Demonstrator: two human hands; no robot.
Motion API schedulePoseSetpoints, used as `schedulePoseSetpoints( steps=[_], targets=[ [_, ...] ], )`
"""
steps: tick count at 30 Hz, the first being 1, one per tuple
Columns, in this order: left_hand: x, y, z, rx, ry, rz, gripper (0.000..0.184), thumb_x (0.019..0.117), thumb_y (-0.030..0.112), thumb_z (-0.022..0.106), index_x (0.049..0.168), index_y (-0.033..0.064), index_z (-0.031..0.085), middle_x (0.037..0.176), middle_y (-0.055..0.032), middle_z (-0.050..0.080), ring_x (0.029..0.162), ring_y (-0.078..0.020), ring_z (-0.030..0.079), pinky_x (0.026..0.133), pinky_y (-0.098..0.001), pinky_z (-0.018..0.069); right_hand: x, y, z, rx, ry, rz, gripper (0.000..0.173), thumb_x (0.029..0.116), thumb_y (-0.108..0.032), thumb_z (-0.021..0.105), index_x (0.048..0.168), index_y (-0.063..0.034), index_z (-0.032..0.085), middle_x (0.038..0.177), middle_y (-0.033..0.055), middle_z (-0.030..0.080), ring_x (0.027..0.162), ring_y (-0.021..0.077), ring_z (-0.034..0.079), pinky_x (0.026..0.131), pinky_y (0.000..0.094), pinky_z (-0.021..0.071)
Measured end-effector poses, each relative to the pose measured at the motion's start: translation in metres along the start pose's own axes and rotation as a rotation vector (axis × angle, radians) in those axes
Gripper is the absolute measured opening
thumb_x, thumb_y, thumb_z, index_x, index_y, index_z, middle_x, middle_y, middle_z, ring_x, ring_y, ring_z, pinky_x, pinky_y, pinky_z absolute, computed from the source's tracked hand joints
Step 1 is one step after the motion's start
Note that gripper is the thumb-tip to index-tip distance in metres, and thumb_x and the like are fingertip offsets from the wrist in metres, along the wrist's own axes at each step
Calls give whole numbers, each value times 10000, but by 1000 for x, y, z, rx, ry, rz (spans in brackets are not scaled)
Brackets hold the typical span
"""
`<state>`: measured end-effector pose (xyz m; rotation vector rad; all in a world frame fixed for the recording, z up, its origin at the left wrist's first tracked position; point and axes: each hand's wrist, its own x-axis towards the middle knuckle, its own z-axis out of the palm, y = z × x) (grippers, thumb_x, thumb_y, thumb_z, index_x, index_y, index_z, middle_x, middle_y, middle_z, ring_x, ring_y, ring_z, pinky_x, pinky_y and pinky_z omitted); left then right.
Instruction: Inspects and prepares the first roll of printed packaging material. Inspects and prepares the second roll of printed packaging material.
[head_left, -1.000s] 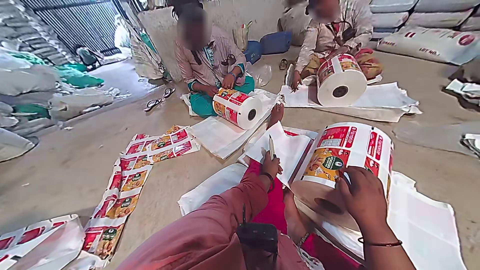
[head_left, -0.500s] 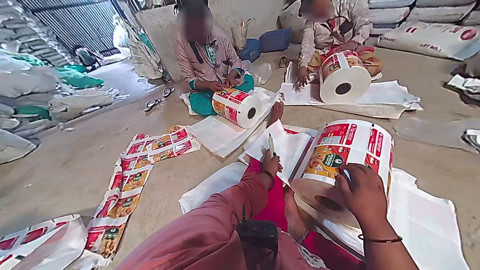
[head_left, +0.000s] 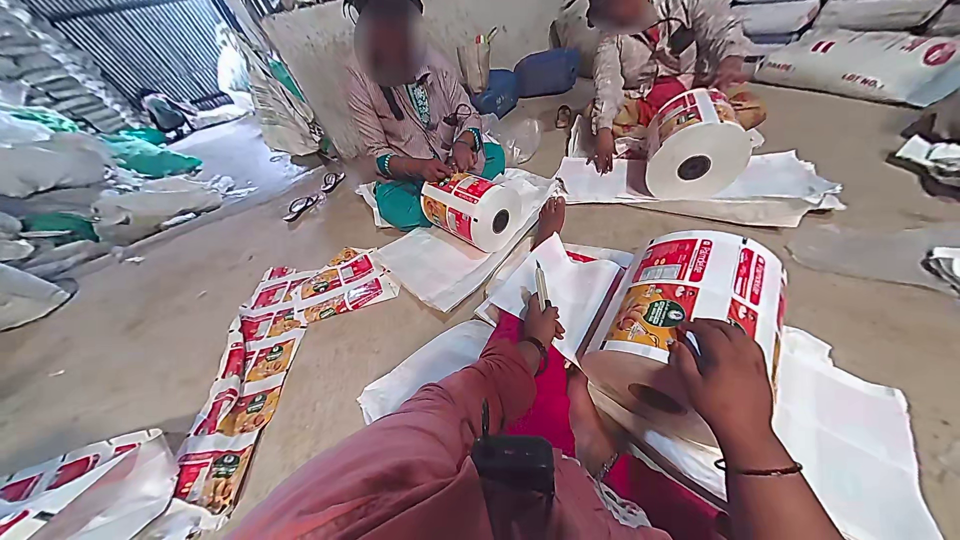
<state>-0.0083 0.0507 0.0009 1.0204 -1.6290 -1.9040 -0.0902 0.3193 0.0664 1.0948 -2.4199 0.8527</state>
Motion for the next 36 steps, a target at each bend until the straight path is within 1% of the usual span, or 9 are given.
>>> schedulePoseSetpoints(
  steps=[20,22,24,25,28,30,31,33,36],
  targets=[
    [4,-3,1,0,-3,7,541,1082,115,451,1570,55,225,906,-146,598,510,-168,596,493,-318,563,1,1,-1,7,-17,23,417,985,-362,524,1217,-62,696,1298,206,645,1256,436,577,1061,612,431],
    [1,-5,-8,89,32,5,604,1073,157,469,1605,72,194,1012,-183,615,635,-218,634,582,-376,579,1,-3,4,25,-39,12,392,1000,-330,545,1231,-49,691,1307,208,648,1280,426,571,1085,604,427],
    [-3,-3,-3,194,16,26,631,1078,197,494,1623,79,200,1295,-275,594,950,-333,679,802,-492,593,2,-5,-1,49,-42,49,345,1006,-272,573,1238,-47,694,1323,189,652,1311,387,560,1130,570,408],
    [-10,-4,-1,216,-5,43,622,1079,189,480,1623,64,206,1401,-291,541,1092,-365,649,906,-523,562,-2,-8,-5,53,-39,78,336,1001,-253,578,1239,-50,700,1328,177,656,1319,366,561,1144,554,403],
    [-9,-4,4,234,-52,94,646,1088,207,443,1637,70,131,1375,-269,548,1030,-321,662,887,-513,564,1,-10,-10,40,-29,137,337,994,-274,587,1249,-90,708,1340,118,664,1322,302,569,1149,507,414],
    [-13,-6,7,252,-19,162,649,1073,218,466,1621,92,141,1027,-181,604,661,-205,618,618,-417,563,2,-12,-9,50,-42,128,362,1001,-322,580,1259,-101,703,1336,103,662,1316,286,569,1140,498,412],
    [-18,-4,5,271,-33,223,656,1067,217,490,1622,111,155,954,-169,613,589,-190,591,564,-410,547,2,-15,-8,80,-29,117,354,1001,-335,588,1242,-104,707,1314,94,672,1299,275,579,1133,488,420],
    [-39,6,13,273,-139,402,691,1033,187,512,1626,111,166,926,-144,597,525,-144,529,492,-360,504,-1,-15,-14,228,48,95,314,996,-273,620,1216,-76,723,1274,105,696,1269,271,605,1133,479,429],
    [-82,33,41,206,-316,639,769,946,154,514,1599,-6,141,897,-86,591,512,-39,502,460,-242,469,-9,-34,-31,482,90,140,366,1013,-218,602,1292,10,665,1311,190,659,1274,332,588,1126,495,429]
  ],
)
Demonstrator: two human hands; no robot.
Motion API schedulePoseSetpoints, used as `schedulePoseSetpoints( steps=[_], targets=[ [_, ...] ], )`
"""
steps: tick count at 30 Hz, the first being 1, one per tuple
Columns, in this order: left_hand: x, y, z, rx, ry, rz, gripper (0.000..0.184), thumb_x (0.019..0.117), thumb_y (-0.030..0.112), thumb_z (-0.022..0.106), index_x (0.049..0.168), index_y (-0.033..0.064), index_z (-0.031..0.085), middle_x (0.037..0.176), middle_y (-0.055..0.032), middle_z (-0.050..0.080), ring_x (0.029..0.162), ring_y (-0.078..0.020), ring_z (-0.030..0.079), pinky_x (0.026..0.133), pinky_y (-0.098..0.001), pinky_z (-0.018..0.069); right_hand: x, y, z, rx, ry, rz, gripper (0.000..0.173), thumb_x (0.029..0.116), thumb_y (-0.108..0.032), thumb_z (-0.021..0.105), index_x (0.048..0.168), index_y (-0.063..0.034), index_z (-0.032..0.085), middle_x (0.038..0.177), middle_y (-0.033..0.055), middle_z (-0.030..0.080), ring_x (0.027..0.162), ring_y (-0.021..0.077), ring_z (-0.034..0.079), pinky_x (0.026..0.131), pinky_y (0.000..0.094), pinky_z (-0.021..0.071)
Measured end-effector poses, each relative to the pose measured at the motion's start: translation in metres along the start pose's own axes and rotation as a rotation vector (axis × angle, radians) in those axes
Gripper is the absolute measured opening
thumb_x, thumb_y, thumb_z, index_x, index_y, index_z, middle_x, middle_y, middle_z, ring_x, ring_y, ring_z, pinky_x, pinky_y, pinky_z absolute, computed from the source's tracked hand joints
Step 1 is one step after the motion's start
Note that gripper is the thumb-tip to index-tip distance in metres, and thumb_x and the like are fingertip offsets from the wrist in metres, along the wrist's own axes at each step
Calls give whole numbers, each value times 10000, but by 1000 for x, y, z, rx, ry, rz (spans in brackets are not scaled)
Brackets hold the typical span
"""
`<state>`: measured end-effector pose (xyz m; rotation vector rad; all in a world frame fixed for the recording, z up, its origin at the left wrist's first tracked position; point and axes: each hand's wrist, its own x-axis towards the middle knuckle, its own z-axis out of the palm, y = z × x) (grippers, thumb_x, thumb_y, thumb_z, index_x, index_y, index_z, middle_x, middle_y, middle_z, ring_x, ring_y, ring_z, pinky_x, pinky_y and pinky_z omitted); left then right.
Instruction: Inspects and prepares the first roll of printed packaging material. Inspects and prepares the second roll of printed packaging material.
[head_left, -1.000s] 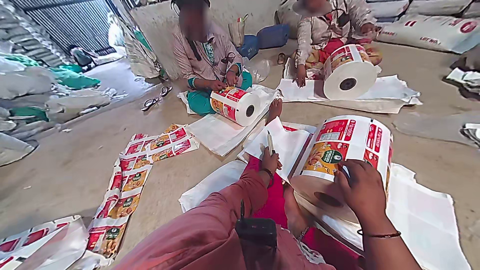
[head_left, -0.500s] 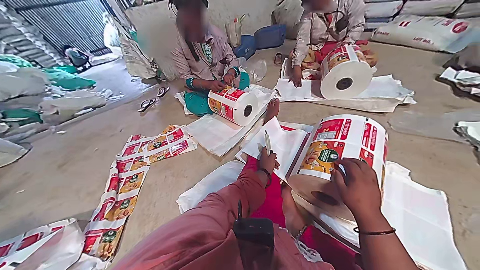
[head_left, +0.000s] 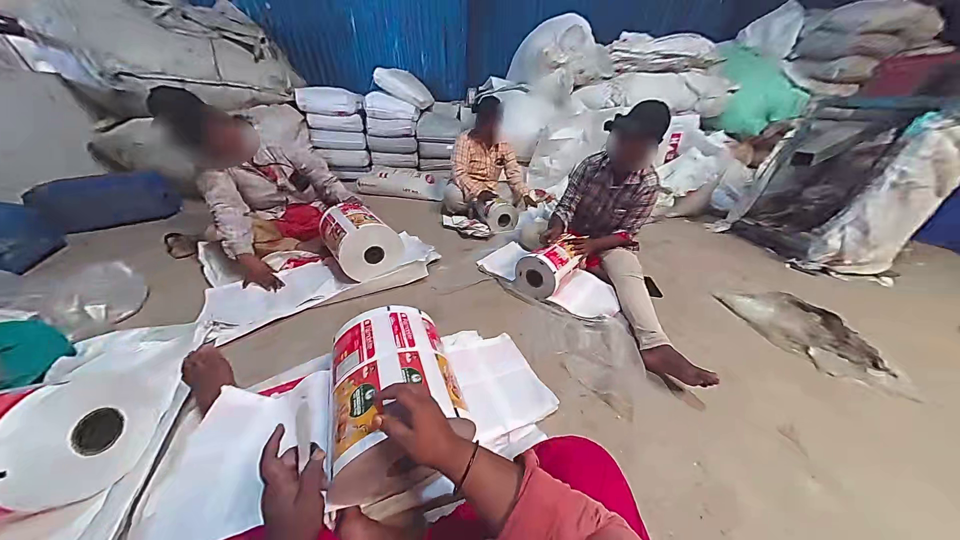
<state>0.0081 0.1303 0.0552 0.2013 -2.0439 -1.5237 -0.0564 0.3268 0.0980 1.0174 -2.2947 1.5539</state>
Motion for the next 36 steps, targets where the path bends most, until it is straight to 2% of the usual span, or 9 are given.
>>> schedulePoseSetpoints(
  steps=[3,5,8,9,13,17,22,31,36],
  targets=[
    [-16,44,34,66,-118,143,782,917,154,522,1589,-55,181,1171,-262,652,892,-224,676,779,-427,582,-12,-28,1,122,-90,113,507,1036,-281,559,1419,52,550,1399,247,587,1345,363,524,1162,501,385],
    [-31,64,50,200,-187,220,710,989,184,462,1603,-37,183,1303,-294,627,1113,-334,690,951,-543,557,-22,-39,2,239,-81,210,505,1045,-263,531,1421,74,528,1373,272,587,1300,334,563,1131,479,428],
    [-49,97,59,398,-312,239,762,946,117,588,1593,-52,223,1171,-280,693,937,-444,725,802,-655,562,-40,-41,-9,373,44,305,360,1034,-174,512,1298,56,595,1176,174,673,1049,178,658,939,381,540],
    [-52,104,58,431,-393,242,831,899,131,666,1592,-44,242,1110,-268,713,894,-442,730,777,-656,564,-48,-42,-15,403,95,337,335,1033,-157,509,1276,53,605,1119,138,687,984,130,663,891,345,554],
    [-57,109,50,491,-688,232,716,971,363,669,1568,72,398,1355,-155,659,1249,-288,640,1088,-519,485,-75,-31,-42,462,279,398,404,1080,-167,370,1350,94,519,1134,117,682,992,94,657,888,285,557],
    [-30,82,54,878,-686,250,596,1001,434,597,1513,142,513,1599,-101,442,1527,-280,337,1234,-491,313,-71,6,-80,658,558,471,393,1120,-225,315,1367,32,481,912,73,737,804,151,736,765,330,622],
    [-22,78,56,1037,-582,240,500,1000,409,568,1481,274,563,1571,-92,481,1463,-377,408,1135,-720,268,-74,23,-102,720,660,522,416,1142,-266,289,1343,26,506,895,56,715,788,143,718,752,336,617],
    [-1,65,60,1036,-566,329,422,1049,379,533,1451,265,593,1533,-153,493,1429,-370,448,1136,-578,400,-82,33,-110,721,479,642,423,1134,-348,326,1381,-64,518,958,42,742,841,162,740,783,350,616],
    [4,87,64,1172,-631,267,430,1044,448,506,1415,267,624,1451,-145,579,1289,-355,596,1013,-571,507,-81,25,-108,702,341,620,391,1130,-338,346,1378,-78,499,979,35,747,829,152,738,753,321,610]
  ],
)
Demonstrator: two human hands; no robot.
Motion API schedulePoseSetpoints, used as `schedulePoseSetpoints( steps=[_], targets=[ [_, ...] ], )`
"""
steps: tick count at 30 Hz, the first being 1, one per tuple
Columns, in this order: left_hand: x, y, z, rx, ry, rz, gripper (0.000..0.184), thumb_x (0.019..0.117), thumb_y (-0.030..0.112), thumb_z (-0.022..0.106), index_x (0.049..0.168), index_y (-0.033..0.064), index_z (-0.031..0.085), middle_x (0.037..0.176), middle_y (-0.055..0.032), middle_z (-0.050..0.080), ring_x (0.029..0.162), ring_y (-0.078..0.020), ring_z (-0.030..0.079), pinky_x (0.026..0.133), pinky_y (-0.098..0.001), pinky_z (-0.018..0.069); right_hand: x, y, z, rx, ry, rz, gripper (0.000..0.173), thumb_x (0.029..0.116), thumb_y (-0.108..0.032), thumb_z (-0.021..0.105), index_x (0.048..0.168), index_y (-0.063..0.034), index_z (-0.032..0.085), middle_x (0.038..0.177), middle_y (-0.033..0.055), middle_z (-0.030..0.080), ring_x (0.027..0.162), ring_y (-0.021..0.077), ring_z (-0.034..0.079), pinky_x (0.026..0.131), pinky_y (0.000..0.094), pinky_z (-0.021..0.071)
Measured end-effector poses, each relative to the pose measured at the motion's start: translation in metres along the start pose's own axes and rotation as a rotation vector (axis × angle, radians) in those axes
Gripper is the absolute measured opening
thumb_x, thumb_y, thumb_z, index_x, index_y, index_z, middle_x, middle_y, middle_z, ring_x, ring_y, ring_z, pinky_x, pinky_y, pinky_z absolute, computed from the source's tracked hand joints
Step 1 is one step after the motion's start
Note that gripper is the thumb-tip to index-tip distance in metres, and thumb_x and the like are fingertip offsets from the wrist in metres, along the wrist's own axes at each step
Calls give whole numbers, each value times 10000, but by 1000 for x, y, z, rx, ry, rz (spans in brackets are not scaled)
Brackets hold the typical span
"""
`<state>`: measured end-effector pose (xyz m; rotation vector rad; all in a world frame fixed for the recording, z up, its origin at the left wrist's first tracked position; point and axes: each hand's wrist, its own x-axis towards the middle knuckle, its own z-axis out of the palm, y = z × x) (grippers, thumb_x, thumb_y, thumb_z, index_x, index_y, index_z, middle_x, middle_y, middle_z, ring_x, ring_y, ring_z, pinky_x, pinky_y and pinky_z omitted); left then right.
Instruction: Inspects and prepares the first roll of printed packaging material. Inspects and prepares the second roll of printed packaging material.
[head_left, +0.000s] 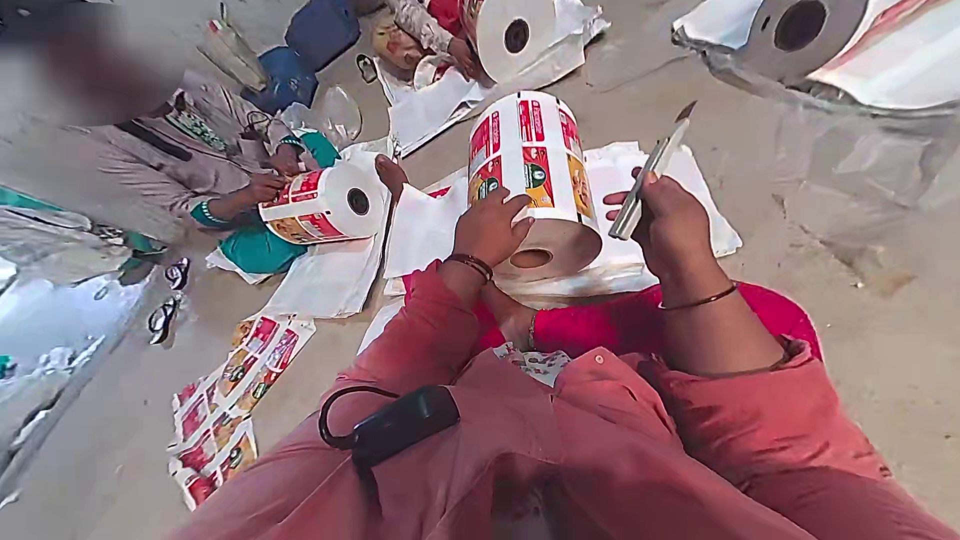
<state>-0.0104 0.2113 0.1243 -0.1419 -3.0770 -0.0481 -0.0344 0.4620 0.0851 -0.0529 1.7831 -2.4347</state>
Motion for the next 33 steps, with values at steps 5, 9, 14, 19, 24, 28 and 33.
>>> schedulePoseSetpoints(
  steps=[5,9,14,19,24,28,33],
  targets=[
    [8,-4,-9,27,-28,52,392,1033,449,540,1352,257,664,1329,-125,645,1170,-332,658,922,-579,534,-6,1,6,-251,-179,100,395,1118,-285,403,1472,-116,442,988,56,718,813,150,709,732,326,593],
    [9,-10,-11,-16,-2,82,364,1034,404,568,1293,189,707,1281,-132,690,1152,-330,674,963,-571,518,-15,4,18,-379,-343,141,336,1116,-255,416,1394,-82,495,1018,62,717,756,143,696,681,314,584],
    [4,-17,-6,-50,39,59,397,1015,431,596,1292,168,704,1333,-91,684,1245,-285,642,1036,-539,492,-22,3,34,-468,-367,235,339,1117,-235,411,1381,-103,577,875,95,701,592,136,671,549,284,581],
    [-2,-17,3,-109,94,34,379,1042,407,554,1303,181,711,1394,-51,665,1335,-238,599,1112,-496,460,-22,0,32,-698,-341,112,335,1121,-255,394,1366,-129,584,983,72,704,617,124,655,567,308,567],
    [-3,-10,-1,-106,86,29,350,1052,356,537,1248,149,739,1329,-73,702,1310,-257,619,1105,-493,468,-15,-4,27,-628,-244,75,340,1112,-249,401,1362,-113,586,991,70,702,615,125,661,547,298,574],
    [-5,-9,6,-224,163,16,244,1019,293,598,1092,145,778,1305,-48,713,1282,-218,634,1070,-465,492,-13,-2,25,-571,-217,56,336,1103,-248,422,1366,-116,584,1013,61,702,636,116,672,581,295,595],
    [-1,-9,12,-331,224,10,209,997,231,603,1008,123,781,1233,-20,736,1230,-186,648,1068,-427,491,-10,1,22,-549,-216,52,325,1099,-241,438,1359,-122,592,1024,58,699,635,109,670,576,289,597]
  ],
)
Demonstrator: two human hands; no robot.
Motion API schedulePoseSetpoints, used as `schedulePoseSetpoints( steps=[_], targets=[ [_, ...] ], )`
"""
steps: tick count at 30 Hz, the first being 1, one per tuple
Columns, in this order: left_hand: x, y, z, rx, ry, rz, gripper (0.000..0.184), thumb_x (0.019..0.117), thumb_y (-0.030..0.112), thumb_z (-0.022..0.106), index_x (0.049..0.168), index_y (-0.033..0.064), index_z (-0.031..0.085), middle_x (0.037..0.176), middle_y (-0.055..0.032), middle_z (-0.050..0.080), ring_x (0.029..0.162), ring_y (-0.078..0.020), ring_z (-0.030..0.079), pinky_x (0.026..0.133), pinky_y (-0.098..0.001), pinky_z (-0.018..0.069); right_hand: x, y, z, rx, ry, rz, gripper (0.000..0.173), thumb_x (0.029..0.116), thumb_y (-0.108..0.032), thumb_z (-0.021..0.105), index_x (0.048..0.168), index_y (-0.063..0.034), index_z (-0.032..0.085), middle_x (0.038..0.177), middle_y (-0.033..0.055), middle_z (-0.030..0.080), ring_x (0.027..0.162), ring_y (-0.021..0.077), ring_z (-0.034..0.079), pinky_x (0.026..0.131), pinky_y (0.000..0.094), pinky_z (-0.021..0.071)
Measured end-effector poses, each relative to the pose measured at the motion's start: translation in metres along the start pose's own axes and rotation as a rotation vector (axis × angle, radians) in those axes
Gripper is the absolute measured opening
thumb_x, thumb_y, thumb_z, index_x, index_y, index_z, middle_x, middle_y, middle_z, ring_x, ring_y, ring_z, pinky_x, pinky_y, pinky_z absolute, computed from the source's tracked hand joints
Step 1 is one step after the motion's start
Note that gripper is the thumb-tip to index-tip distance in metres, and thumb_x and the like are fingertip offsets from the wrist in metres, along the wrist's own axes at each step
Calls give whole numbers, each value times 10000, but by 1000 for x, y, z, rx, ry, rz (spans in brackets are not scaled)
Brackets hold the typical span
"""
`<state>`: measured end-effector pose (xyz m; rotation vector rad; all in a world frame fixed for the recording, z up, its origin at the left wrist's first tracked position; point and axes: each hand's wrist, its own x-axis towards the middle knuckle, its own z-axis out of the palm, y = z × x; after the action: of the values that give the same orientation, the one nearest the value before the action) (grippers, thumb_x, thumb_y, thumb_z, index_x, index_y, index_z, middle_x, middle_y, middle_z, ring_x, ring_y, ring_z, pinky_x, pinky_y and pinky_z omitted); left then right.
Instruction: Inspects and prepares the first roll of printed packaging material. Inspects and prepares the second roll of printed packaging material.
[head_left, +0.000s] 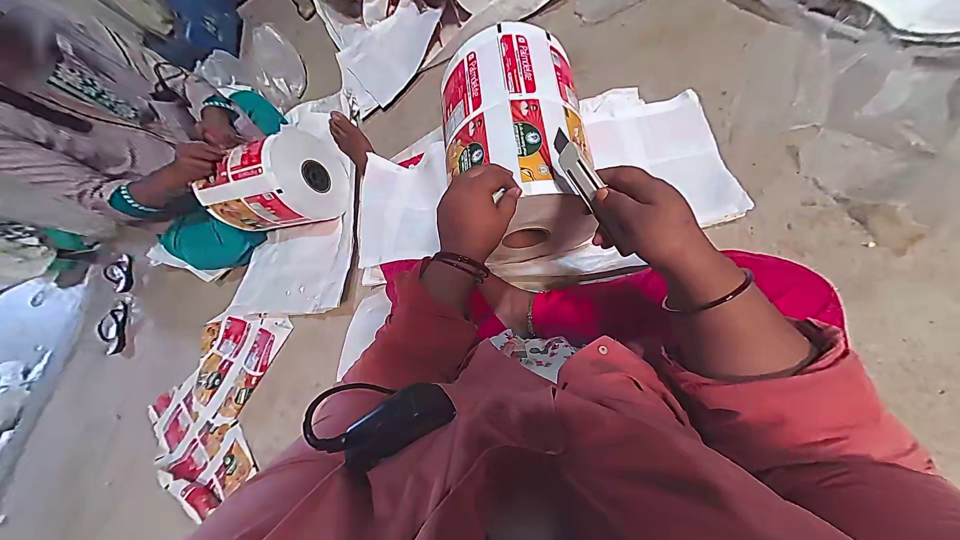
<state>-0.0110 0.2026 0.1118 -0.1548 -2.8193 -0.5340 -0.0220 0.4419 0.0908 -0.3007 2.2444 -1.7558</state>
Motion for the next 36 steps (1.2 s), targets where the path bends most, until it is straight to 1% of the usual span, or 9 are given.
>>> schedulePoseSetpoints(
  steps=[5,8,12,16,22,26,29,33,36],
  targets=[
    [-1,4,5,124,44,52,203,965,227,599,954,119,770,1109,-50,761,1114,-238,701,939,-482,552,1,3,1,-27,-13,11,333,1105,-257,431,1366,-126,590,1020,53,706,647,118,667,581,306,588],
    [5,-9,18,60,197,211,197,961,227,618,932,101,766,1054,-67,764,1082,-252,706,985,-461,539,1,5,-2,-71,20,-8,344,1105,-276,451,1400,-145,568,961,78,704,623,147,661,582,340,590],
    [-2,-47,36,-66,224,291,328,977,345,615,1134,97,761,1275,-87,702,1296,-295,593,1135,-495,435,5,10,-4,-117,52,24,535,1058,-205,544,1568,-192,384,1050,108,706,612,142,670,570,314,592],
    [-22,-82,63,-43,264,277,447,1016,455,524,1353,203,676,1517,-60,552,1484,-299,411,1213,-532,329,9,16,-4,-116,88,33,611,1018,-173,585,1580,-187,346,1107,88,683,599,121,641,518,279,562],
    [-23,-90,73,-35,334,304,403,1056,443,468,1360,277,674,1512,-43,560,1481,-291,420,1216,-541,323,29,-1,11,-382,160,-71,639,1004,-149,528,1603,-176,305,1177,86,684,668,128,663,587,327,584],
    [-24,-92,72,-111,333,335,416,1064,447,449,1347,252,684,1484,-45,589,1476,-296,431,1227,-560,300,75,-48,14,-646,254,-62,405,980,-113,608,1377,-69,538,988,160,669,731,275,673,689,516,588],
    [-24,-93,70,-169,338,332,420,1065,446,443,1341,250,691,1461,-40,611,1463,-299,451,1231,-573,292,139,-80,20,-711,209,-10,311,975,-174,677,1248,-45,602,930,175,663,723,293,659,689,522,568],
    [-22,-98,66,-206,329,343,416,1071,437,430,1355,262,678,1468,-6,610,1446,-260,480,1221,-552,316,216,-92,43,-840,136,60,453,978,-404,676,1191,-8,617,943,191,658,811,334,650,752,565,530],
    [-23,-103,61,-245,279,352,416,1079,438,413,1370,276,661,1485,26,595,1447,-237,478,1207,-546,332,243,-89,61,-1025,163,64,463,999,-400,622,1202,15,619,1025,243,675,980,419,671,844,637,513]
  ],
)
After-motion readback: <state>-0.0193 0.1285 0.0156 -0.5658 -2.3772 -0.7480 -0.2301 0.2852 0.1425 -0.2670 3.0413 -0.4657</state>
